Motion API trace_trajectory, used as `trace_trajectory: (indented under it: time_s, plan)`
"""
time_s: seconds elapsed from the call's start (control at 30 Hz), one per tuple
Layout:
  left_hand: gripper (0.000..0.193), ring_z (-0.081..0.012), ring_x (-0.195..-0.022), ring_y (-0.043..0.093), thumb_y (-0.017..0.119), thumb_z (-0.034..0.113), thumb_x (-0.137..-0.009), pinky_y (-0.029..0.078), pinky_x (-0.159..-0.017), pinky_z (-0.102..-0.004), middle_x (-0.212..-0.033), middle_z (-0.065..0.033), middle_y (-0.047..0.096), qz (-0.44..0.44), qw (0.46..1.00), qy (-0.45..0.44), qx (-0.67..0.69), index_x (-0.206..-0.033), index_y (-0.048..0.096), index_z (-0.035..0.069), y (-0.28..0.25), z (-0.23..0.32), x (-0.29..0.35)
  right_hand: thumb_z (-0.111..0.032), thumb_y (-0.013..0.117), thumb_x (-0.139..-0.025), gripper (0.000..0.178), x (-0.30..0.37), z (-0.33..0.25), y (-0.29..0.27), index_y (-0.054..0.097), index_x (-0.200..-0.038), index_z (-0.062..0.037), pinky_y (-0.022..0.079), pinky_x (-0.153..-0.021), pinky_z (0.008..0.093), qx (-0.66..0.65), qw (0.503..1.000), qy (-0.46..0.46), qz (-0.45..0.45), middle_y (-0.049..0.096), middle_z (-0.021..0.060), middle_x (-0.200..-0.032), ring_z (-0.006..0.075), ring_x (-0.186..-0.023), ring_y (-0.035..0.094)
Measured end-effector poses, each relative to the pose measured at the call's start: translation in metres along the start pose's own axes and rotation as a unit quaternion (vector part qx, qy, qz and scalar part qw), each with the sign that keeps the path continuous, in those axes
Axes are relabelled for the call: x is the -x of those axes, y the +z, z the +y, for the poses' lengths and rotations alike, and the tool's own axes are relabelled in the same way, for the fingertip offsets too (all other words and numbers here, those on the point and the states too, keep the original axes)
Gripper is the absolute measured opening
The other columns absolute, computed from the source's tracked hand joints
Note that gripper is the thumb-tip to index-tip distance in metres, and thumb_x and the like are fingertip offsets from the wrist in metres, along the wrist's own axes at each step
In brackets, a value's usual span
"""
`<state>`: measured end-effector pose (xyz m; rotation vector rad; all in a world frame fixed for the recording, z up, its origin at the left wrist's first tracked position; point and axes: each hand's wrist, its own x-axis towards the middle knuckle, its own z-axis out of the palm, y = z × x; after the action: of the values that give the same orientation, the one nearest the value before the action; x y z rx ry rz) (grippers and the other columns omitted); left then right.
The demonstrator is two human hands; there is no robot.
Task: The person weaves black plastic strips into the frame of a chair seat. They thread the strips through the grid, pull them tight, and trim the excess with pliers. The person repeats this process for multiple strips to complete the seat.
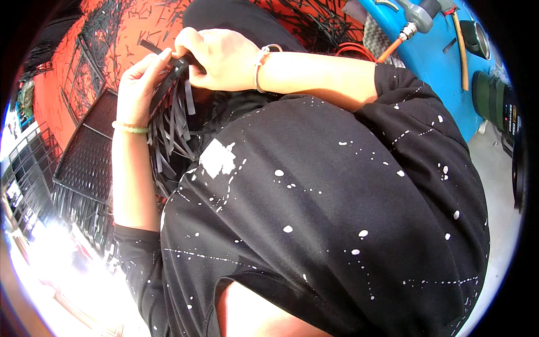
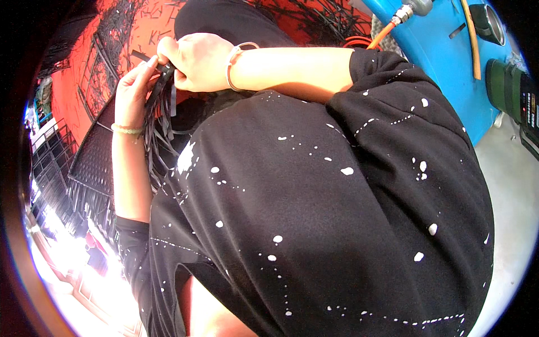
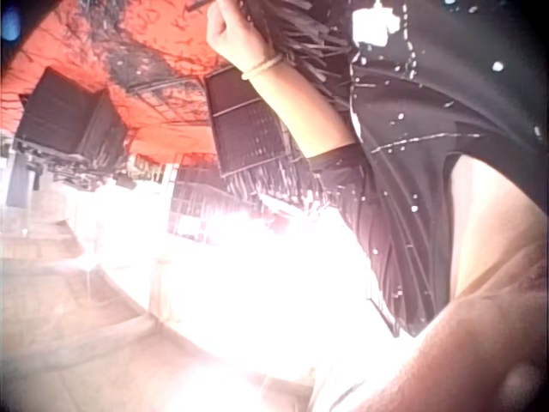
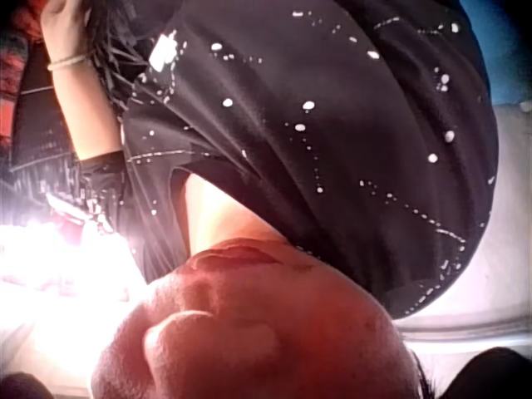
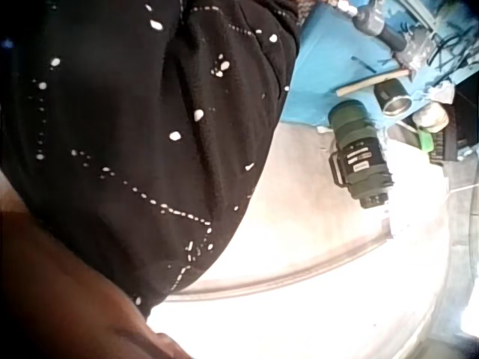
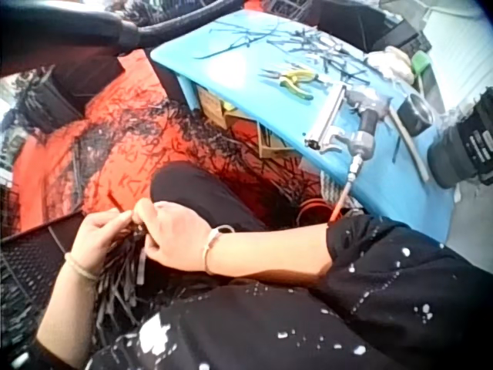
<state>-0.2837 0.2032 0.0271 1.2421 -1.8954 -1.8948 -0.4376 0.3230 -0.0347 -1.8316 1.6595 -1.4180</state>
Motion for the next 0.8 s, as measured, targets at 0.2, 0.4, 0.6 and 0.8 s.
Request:
trace_trajectory:
  time_s: [0.2, 0.4, 0.6, 0.8]
  plan:
    - [0.014, -0.0025, -0.069, 0.056, 0.068, 0.018, -0.091, 0.042, -0.062, -0.0163, -0.08, 0.0025, 0.064, 0.005, 1.0, -0.003, -0.01, -0.09, 0.071, 0.004, -0.003, -0.005, 0.0, -0.012, 0.07, -0.075, 0.037, -0.001, 0.0, -0.001, 0.045, -0.102, -0.0061, 0.051, -0.074, 0.0398, 0.002, 0.999, -0.037, 0.018, 0.062, 0.0117, -0.088, 0.0318, -0.086, 0.063]
    - [0.015, -0.0022, -0.069, 0.056, 0.068, 0.019, -0.091, 0.042, -0.061, -0.0162, -0.081, 0.0032, 0.064, 0.01, 1.0, 0.021, -0.016, -0.092, 0.072, 0.005, -0.004, -0.009, 0.001, -0.018, 0.069, -0.076, 0.036, 0.0, -0.001, -0.001, 0.046, -0.1, -0.0065, 0.051, -0.074, 0.0399, 0.027, 0.998, -0.049, 0.032, 0.062, 0.0114, -0.08, 0.0307, -0.082, 0.064]
    - [0.016, -0.003, -0.071, 0.057, 0.068, 0.019, -0.091, 0.043, -0.064, -0.0164, -0.082, 0.0024, 0.065, 0.023, 0.999, 0.026, -0.011, -0.094, 0.072, 0.004, 0.0, -0.001, 0.009, -0.019, 0.068, -0.075, 0.035, -0.001, -0.001, 0.002, 0.046, -0.1, -0.0069, 0.051, -0.073, 0.0405, 0.027, 0.997, -0.062, 0.047, 0.061, 0.0112, -0.077, 0.0302, -0.081, 0.064]
    - [0.014, -0.0033, -0.073, 0.057, 0.069, 0.017, -0.09, 0.044, -0.065, -0.0172, -0.082, 0.0016, 0.065, 0.015, 0.999, 0.041, -0.018, -0.093, 0.072, 0.003, 0.001, 0.0, 0.007, -0.015, 0.066, -0.075, 0.033, -0.001, -0.005, 0.002, 0.044, -0.098, -0.0061, 0.051, -0.072, 0.0415, 0.026, 0.997, -0.051, 0.045, 0.06, 0.0111, -0.076, 0.0303, -0.081, 0.064]
